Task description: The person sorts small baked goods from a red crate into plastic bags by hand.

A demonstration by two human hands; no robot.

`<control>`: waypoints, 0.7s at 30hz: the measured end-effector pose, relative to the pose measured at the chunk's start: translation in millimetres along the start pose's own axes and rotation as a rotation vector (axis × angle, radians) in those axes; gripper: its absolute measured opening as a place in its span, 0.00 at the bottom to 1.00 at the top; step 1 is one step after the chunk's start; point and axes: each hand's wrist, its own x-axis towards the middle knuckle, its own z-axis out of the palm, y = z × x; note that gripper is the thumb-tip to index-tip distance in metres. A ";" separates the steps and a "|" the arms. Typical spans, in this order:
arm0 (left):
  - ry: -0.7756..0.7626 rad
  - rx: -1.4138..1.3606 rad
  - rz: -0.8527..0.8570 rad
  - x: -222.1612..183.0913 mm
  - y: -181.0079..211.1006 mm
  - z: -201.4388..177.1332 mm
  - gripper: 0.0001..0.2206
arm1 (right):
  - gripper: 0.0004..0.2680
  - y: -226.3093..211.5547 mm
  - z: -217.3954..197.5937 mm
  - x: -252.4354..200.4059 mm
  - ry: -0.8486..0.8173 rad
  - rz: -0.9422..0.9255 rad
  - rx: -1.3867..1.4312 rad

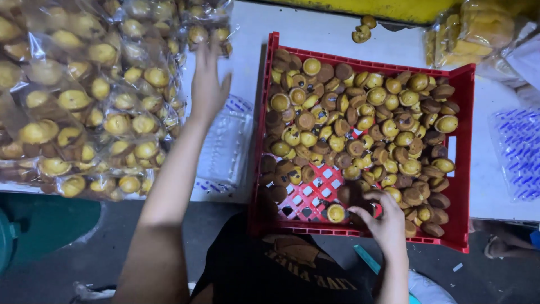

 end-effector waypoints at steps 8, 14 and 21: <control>-0.244 0.264 -0.248 -221.1 -32.2 -13.6 0.05 | 0.14 5.9 -16.5 28.1 -0.079 -0.032 0.048; -0.010 0.368 -0.183 -171.4 0.6 -1.8 0.06 | 0.13 -23.3 -17.0 29.8 -0.175 -0.313 0.158; -0.570 0.274 0.350 -200.5 285.4 37.6 0.12 | 0.11 -3.6 -18.3 6.0 -0.058 -0.254 0.323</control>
